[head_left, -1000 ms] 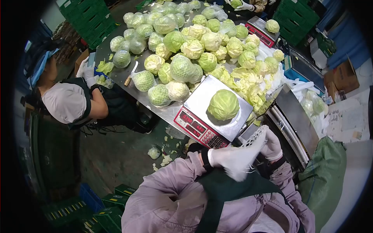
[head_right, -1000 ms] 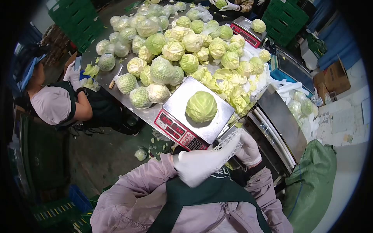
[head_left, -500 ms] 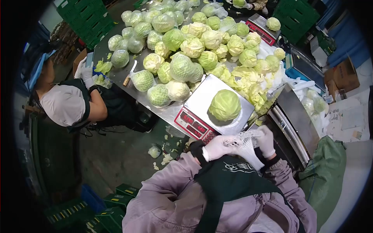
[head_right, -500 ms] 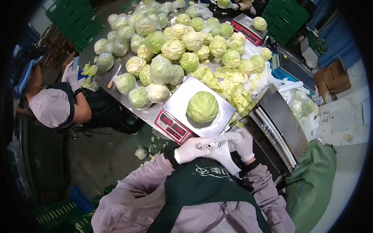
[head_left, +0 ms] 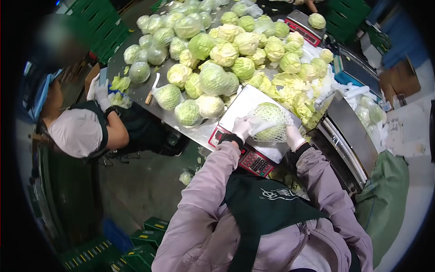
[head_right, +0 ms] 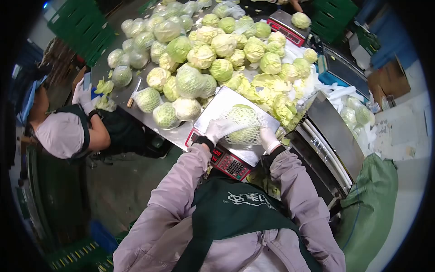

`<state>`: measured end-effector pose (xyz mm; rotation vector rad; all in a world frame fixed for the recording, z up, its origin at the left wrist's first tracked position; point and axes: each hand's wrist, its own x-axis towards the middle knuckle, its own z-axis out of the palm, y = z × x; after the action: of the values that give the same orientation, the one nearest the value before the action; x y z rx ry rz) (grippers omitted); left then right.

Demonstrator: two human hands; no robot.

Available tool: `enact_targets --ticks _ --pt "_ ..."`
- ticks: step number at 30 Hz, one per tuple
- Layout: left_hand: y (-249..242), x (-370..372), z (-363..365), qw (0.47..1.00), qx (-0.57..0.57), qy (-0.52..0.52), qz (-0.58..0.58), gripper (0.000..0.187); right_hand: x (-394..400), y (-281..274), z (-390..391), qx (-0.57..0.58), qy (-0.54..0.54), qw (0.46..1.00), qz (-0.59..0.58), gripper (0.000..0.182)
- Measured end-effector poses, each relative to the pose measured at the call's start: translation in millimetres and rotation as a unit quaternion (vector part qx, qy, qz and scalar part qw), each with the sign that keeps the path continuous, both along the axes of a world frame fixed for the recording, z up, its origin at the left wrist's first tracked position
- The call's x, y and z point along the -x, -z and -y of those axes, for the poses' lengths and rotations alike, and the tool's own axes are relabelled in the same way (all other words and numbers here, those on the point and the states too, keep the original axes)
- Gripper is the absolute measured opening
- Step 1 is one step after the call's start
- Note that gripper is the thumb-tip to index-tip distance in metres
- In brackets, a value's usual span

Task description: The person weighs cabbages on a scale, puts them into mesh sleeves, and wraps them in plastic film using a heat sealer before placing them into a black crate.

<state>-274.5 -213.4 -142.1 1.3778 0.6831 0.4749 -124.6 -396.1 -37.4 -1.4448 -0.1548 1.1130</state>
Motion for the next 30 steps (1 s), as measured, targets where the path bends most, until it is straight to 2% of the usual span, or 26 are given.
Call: enact_targets --ticks 1,2,3,4,5,6,7,9,10,11,13,15,16,17,19,20,21,23,24,25,26,27,28,29,30 --pt "-17.3 6.2 5.9 0.994 -0.094 0.052 -0.015 0.023 4.5 -5.7 3.5 -0.001 0.009 1.0 0.004 0.042" --pt "-23.0 6.5 18.8 0.995 0.089 0.016 0.047 0.022 10.5 -13.7 8.9 -0.024 0.011 1.0 -0.008 0.044" --pt "-30.3 9.2 31.6 0.957 0.268 -0.021 0.103 0.025 18.6 -25.2 12.7 -0.047 0.011 0.999 -0.02 0.045" --pt "-71.1 28.4 43.3 0.96 0.261 0.012 0.099 0.027 37.0 -64.3 20.1 -0.046 0.007 0.996 -0.073 0.046" --pt "-120.5 48.7 55.6 0.962 0.253 0.046 0.095 0.035 42.0 -70.9 35.2 -0.1 -0.047 0.988 -0.105 0.041" --pt "-174.3 69.4 68.1 0.962 0.243 0.079 0.092 0.044 48.0 -86.1 44.7 -0.118 -0.101 0.988 -0.004 0.038" --pt "-147.8 71.0 65.3 0.858 0.467 0.121 0.176 0.048 54.5 -108.2 52.9 -0.135 -0.155 0.974 0.096 0.035" --pt "-192.7 76.3 79.0 0.8 0.546 0.125 0.217 0.059 66.3 -168.3 64.6 -0.037 -0.223 0.934 0.277 0.031" --pt "-193.1 84.5 85.1 0.756 0.608 0.098 0.221 0.067 72.3 -193.0 69.3 -0.013 -0.22 0.921 0.32 0.025" --pt "-175.7 85.3 85.3 0.763 0.609 0.096 0.191 0.071 79.2 -213.8 73.8 -0.055 -0.189 0.92 0.338 0.02" --pt "-152.4 84.5 88.2 0.757 0.609 0.152 0.179 0.068 84.5 -237.9 89.8 -0.009 -0.184 0.963 0.196 0.02" --pt "-143.4 74.1 89.7 0.743 0.622 0.161 0.188 0.067 68.2 -225.0 96.1 0.007 -0.111 0.991 0.067 0.021" --pt "-142.5 66.3 91.8 0.729 0.633 0.161 0.206 0.065 59.6 -196.0 104.5 -0.092 -0.034 0.992 -0.08 0.026" --pt "-158.3 58.3 93.9 0.726 0.635 0.173 0.201 0.065 61.7 -192.6 106.0 -0.092 -0.022 0.993 -0.075 0.026" --pt "-205.2 42.6 97.4 0.761 0.589 0.185 0.201 0.053 72.1 -187.0 106.9 -0.11 0.096 0.965 -0.219 0.027" --pt "-187.0 40.9 103.1 0.888 0.357 0.214 0.194 0.046 59.2 -134.9 133.8 -0.091 0.029 0.981 -0.166 0.032" --pt "-197.2 31.1 104.5 0.886 0.357 0.227 0.191 0.046 64.1 -143.0 136.7 -0.095 0.042 0.981 -0.163 0.032" --pt "-223.9 11.3 108.3 0.758 0.478 0.372 0.243 0.049 74.6 -157.6 142.2 -0.129 0.058 0.923 -0.358 0.038" --pt "-245.5 5.1 111.7 0.821 0.407 0.371 0.147 0.06 73.3 -143.4 150.5 -0.176 -0.003 0.961 -0.214 0.046" --pt "-258.1 -1.0 117.7 0.818 0.407 0.382 0.142 0.06 71.2 -134.8 162.9 -0.18 0.008 0.961 -0.211 0.046" --pt "-268.3 -6.8 123.8 0.897 0.275 0.324 0.121 0.058 70.4 -161.2 156.2 -0.205 0.064 0.948 -0.235 0.048" --pt "-274.1 -13.9 128.6 0.952 0.133 0.258 0.1 0.057 68.8 -183.9 155.9 -0.23 0.119 0.931 -0.257 0.05" --pt "-271.7 -10.8 130.7 0.941 0.239 0.236 0.05 0.064 67.0 -196.2 162.8 -0.201 0.125 0.955 -0.18 0.053" --pt "-240.1 -5.7 132.1 0.911 0.323 0.256 0.028 0.058 61.4 -203.5 171.6 -0.208 0.131 0.953 -0.177 0.053" --pt "-251.7 -4.1 145.9 0.857 0.437 0.268 0.058 0.058 56.7 -207.9 184.3 -0.158 0.109 0.978 -0.084 0.055"
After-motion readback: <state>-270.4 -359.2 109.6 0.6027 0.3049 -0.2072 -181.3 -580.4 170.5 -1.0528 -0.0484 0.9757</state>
